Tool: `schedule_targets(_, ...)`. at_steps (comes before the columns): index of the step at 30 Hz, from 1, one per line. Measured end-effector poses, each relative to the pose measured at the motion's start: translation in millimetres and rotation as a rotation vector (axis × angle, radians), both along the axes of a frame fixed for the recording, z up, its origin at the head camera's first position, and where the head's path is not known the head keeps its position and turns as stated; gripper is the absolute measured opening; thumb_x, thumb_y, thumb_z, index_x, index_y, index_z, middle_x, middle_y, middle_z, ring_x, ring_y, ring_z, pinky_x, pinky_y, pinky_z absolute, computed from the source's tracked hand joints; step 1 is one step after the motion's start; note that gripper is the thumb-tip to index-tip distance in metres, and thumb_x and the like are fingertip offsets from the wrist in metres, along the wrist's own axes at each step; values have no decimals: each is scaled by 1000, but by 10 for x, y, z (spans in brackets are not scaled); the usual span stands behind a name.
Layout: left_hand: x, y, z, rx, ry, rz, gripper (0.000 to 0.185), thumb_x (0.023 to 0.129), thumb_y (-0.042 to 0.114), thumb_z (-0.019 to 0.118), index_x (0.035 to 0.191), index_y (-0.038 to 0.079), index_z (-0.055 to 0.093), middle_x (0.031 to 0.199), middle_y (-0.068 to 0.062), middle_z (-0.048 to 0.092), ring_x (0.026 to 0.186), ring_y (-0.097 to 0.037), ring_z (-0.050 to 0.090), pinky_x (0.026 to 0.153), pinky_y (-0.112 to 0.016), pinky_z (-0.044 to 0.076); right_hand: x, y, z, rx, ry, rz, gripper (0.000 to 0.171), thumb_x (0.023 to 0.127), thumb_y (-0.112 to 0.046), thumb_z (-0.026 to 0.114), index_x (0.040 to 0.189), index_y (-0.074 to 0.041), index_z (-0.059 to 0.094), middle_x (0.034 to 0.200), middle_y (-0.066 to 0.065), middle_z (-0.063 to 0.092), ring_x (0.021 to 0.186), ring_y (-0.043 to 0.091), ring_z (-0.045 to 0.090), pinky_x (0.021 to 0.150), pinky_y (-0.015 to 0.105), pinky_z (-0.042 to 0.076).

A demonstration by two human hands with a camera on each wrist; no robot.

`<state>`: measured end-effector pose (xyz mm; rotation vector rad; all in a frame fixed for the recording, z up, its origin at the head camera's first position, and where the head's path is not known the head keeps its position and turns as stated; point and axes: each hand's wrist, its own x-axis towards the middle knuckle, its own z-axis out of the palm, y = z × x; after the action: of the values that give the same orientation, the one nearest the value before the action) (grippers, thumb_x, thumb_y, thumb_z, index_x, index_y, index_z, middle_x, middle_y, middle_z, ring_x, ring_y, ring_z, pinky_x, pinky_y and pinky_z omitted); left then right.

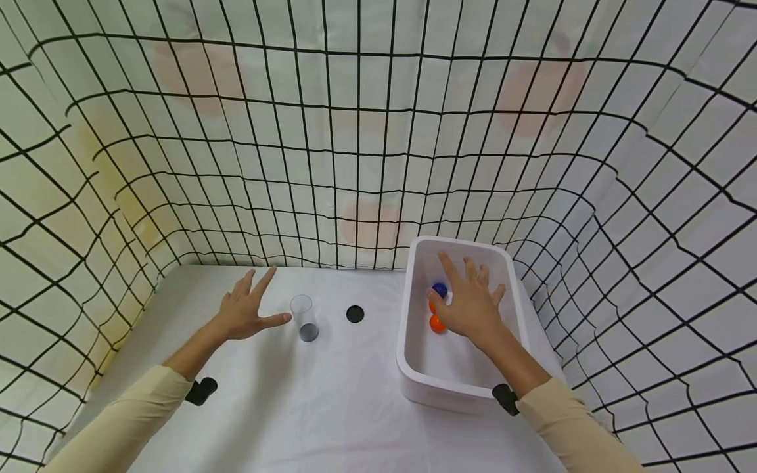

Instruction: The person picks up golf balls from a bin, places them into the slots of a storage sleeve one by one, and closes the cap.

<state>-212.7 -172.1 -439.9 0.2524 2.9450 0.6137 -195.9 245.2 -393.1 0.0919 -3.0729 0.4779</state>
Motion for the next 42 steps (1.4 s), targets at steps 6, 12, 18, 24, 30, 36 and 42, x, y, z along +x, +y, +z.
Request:
schedule_targets(6, -24, 105, -202, 116, -67, 14, 109, 84, 48, 79, 163, 15, 12, 160, -41, 12, 144, -62, 23, 108, -74, 32, -63, -242, 11, -16, 7, 35, 85, 94, -43, 63, 163, -28, 17, 160, 29, 23, 146, 53, 17, 101, 86, 14)
schedule_targets(12, -2, 180, -384, 223, -127, 63, 110, 82, 44, 82, 164, 17, 13, 160, -36, 25, 141, -58, 35, 103, -69, 42, -93, -429, 48, -97, -3, 91, 88, 91, -41, 68, 163, -28, 18, 159, 25, 32, 145, 50, 28, 97, 79, 28)
schedule_targets(18, 15, 251, -561, 280, -161, 124, 108, 82, 43, 82, 163, 17, 15, 159, -30, 34, 136, -55, 45, 104, -65, 43, -126, -547, 67, -248, -12, 148, 86, 91, -36, 71, 162, -20, 25, 163, 18, 34, 149, 45, 31, 110, 73, 28)
schedule_targets(24, 6, 354, -702, 338, -164, 195, 107, 81, 39, 84, 162, 15, 18, 152, -31, 45, 131, -53, 51, 102, -63, 47, -166, -651, 63, -357, -31, 165, 87, 87, -35, 78, 158, -14, 34, 160, 16, 40, 145, 42, 41, 113, 63, 35)
schedule_targets(30, -15, 406, -809, 358, -124, 202, 105, 81, 39, 84, 161, 13, 22, 148, -32, 48, 127, -54, 54, 97, -61, 49, -173, -771, 32, -472, -126, 137, 87, 85, -35, 81, 157, -17, 36, 152, 20, 49, 139, 44, 47, 106, 61, 45)
schedule_targets(36, -13, 422, -920, 413, -92, 229, 95, 79, 34, 86, 156, 9, 35, 142, -30, 56, 125, -51, 56, 97, -59, 49, -198, -867, -34, -484, -176, 128, 86, 84, -39, 81, 156, -18, 38, 149, 19, 52, 138, 40, 50, 104, 58, 47)
schedule_targets(42, -2, 435, -1019, 483, -63, 286, 78, 80, 31, 85, 144, 4, 49, 131, -28, 64, 121, -47, 60, 94, -55, 52, -179, -970, -75, -469, -203, 131, 87, 84, -39, 81, 157, -20, 37, 148, 18, 54, 134, 39, 53, 100, 56, 52)
